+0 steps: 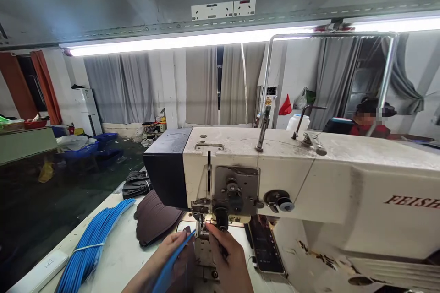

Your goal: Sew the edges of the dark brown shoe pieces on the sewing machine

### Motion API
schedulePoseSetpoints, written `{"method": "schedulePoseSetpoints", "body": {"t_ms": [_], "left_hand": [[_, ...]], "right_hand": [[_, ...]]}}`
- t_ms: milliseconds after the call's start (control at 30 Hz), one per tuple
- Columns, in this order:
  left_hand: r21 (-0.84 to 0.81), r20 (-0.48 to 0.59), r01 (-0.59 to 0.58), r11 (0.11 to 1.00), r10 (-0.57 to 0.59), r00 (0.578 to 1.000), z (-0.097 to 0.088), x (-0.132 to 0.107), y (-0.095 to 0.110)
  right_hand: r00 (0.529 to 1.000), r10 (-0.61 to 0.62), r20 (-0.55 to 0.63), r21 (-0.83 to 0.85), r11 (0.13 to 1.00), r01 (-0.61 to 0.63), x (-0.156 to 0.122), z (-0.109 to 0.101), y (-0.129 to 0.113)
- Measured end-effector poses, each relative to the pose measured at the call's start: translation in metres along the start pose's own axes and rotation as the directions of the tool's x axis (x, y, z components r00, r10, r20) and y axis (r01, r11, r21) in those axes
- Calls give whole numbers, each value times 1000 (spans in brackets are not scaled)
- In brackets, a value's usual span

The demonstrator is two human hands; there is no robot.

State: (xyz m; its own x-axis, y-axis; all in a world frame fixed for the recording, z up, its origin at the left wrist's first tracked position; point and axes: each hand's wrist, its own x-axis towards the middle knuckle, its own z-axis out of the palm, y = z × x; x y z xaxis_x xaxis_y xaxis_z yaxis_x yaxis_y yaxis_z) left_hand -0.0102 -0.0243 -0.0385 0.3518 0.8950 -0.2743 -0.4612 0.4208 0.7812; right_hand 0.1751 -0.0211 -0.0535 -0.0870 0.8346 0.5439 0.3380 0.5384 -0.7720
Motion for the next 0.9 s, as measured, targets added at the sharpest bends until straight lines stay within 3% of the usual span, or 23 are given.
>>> {"method": "schedulePoseSetpoints", "body": {"t_ms": [167,400,567,900], "left_hand": [[239,-157,-188,953,229,961,19,0,11],[425,-158,-252,870,345,925,29,14,25],[492,-163,-253,833,373,913,33,10,28],[490,-133,-231,841,334,933,36,6,32]], "right_hand": [[998,-57,-16,37,998,58,2,1,0],[996,-91,23,16,996,90,1,-1,5],[993,-99,68,-28,995,101,0,-4,8],[993,-93,78,-84,991,99,2,-6,4]]}}
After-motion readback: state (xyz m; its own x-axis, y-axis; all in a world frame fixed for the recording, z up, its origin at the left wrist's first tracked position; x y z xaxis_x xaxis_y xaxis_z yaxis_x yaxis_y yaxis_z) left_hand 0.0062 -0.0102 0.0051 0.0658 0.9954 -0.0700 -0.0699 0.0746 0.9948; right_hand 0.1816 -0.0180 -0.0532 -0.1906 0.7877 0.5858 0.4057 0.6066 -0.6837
